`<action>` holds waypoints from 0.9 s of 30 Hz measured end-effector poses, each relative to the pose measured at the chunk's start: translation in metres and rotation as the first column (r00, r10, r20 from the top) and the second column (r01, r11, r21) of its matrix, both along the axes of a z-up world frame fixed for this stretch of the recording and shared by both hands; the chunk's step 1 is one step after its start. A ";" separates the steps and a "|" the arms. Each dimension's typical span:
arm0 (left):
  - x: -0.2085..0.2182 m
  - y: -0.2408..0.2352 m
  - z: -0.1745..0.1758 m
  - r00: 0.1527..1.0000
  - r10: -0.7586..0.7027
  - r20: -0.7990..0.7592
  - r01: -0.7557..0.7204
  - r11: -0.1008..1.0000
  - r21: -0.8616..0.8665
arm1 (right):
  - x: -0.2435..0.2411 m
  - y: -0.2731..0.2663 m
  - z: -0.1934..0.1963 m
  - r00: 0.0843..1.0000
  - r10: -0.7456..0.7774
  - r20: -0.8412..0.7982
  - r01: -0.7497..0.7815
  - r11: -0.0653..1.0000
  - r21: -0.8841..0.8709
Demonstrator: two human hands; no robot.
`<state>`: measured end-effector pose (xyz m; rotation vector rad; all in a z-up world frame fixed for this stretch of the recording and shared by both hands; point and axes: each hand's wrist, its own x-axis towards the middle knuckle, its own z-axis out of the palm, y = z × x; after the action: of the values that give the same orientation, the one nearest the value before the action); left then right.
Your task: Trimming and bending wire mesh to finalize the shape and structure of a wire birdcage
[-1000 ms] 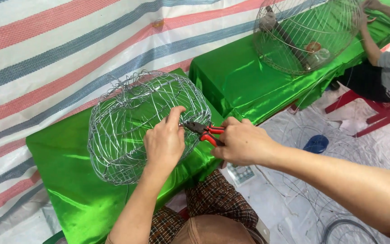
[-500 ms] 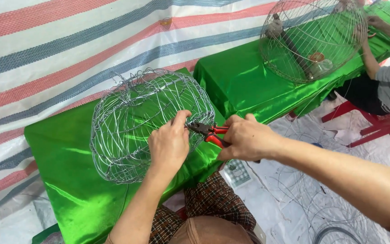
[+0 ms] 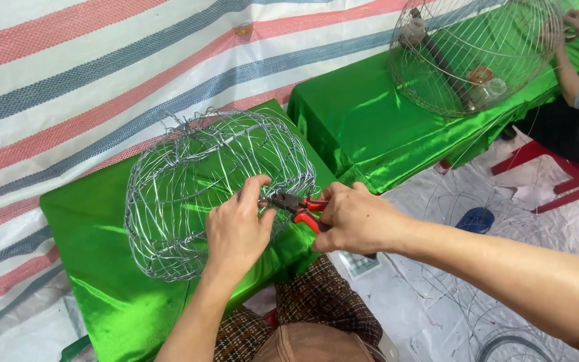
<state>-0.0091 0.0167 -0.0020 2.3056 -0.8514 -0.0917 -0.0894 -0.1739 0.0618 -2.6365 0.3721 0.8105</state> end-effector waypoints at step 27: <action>0.034 0.044 -0.036 0.921 0.235 0.311 -0.184 0.965 -0.187 | -0.051 -0.032 0.042 0.949 0.248 0.194 -0.241 0.969 -0.059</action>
<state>0.0254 0.0603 -0.0381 2.2807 -0.7344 0.4541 -0.1400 -0.2060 0.1040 -2.8011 0.0041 0.6044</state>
